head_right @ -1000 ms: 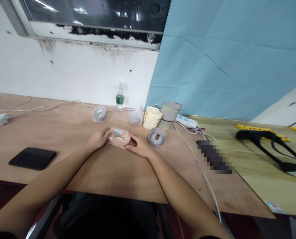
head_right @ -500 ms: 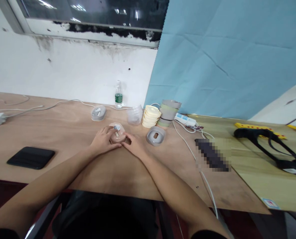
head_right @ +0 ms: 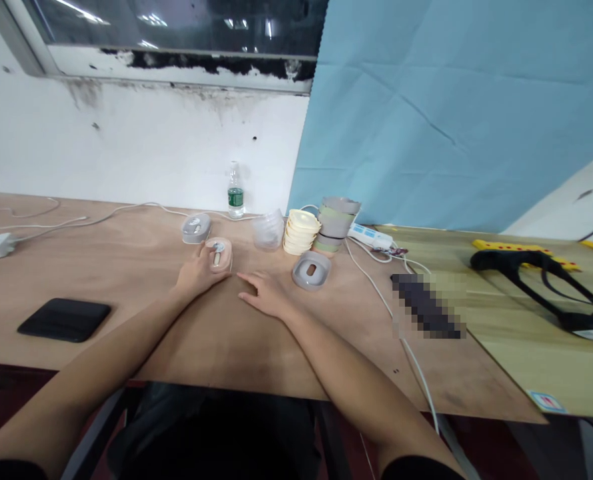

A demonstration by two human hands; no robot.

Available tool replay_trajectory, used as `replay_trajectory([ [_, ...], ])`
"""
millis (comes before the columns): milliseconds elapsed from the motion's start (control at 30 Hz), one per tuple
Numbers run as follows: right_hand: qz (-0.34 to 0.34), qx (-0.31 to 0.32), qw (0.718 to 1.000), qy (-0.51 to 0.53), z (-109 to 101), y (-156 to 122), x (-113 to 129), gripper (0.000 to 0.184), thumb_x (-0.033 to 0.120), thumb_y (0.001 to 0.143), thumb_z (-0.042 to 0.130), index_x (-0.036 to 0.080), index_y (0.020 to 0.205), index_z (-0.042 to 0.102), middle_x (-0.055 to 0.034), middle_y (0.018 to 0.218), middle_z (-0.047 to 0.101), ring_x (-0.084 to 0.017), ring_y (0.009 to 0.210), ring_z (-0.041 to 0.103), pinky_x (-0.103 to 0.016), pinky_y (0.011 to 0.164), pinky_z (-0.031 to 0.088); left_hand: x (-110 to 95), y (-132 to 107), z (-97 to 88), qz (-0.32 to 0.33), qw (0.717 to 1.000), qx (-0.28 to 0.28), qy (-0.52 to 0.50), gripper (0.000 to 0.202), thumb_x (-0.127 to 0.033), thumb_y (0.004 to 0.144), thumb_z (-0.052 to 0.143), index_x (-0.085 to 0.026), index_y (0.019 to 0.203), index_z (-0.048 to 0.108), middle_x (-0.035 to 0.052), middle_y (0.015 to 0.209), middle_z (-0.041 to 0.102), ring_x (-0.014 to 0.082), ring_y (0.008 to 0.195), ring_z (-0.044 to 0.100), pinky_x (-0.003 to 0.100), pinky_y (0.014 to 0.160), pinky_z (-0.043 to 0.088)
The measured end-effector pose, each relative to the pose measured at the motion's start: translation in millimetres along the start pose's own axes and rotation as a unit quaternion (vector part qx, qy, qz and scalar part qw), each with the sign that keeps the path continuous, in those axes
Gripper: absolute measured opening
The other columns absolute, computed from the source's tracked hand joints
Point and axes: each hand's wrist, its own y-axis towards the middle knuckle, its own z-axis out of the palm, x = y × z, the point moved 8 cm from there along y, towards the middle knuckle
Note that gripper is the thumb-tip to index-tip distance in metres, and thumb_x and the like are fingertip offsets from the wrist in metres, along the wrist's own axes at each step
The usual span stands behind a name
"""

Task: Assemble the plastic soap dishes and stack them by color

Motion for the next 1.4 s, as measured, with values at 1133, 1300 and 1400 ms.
replay_trajectory([
  [1133,-0.031,0.012,0.999,0.009,-1.2,-4.0,-2.7,0.042,0.037,0.084,0.061,0.02,0.122,0.059,-0.01,0.114,0.064,-0.022,0.104,0.058,-0.038,0.091,0.044,79.5,130.3,-44.8,-0.043,0.994,-0.096,-0.042,0.081,-0.041,0.061,0.075,-0.022,0.133,0.044,0.0127,0.135,0.045,0.0281,0.111,0.056,0.036,0.095,0.044],
  [1300,-0.037,0.01,0.999,0.012,-1.1,-4.5,-3.0,0.042,0.036,0.084,0.062,0.019,0.122,0.058,-0.0106,0.113,0.065,-0.022,0.104,0.057,-0.039,0.092,0.044,83.2,132.1,-40.3,-0.047,0.993,-0.104,-0.044,0.082,-0.045,0.062,0.071,-0.023,0.136,0.041,0.0136,0.137,0.043,0.0321,0.116,0.054,0.041,0.097,0.043],
  [1400,-0.04,0.012,0.999,0.01,-0.1,-4.7,-3.3,0.042,0.036,0.084,0.061,0.019,0.123,0.058,-0.0108,0.114,0.064,-0.022,0.105,0.057,-0.039,0.092,0.044,80.7,123.0,-46.1,-0.071,0.988,-0.131,-0.039,0.09,-0.052,0.061,0.072,-0.021,0.138,0.038,0.0187,0.147,0.028,0.0386,0.124,0.046,0.049,0.099,0.04],
])
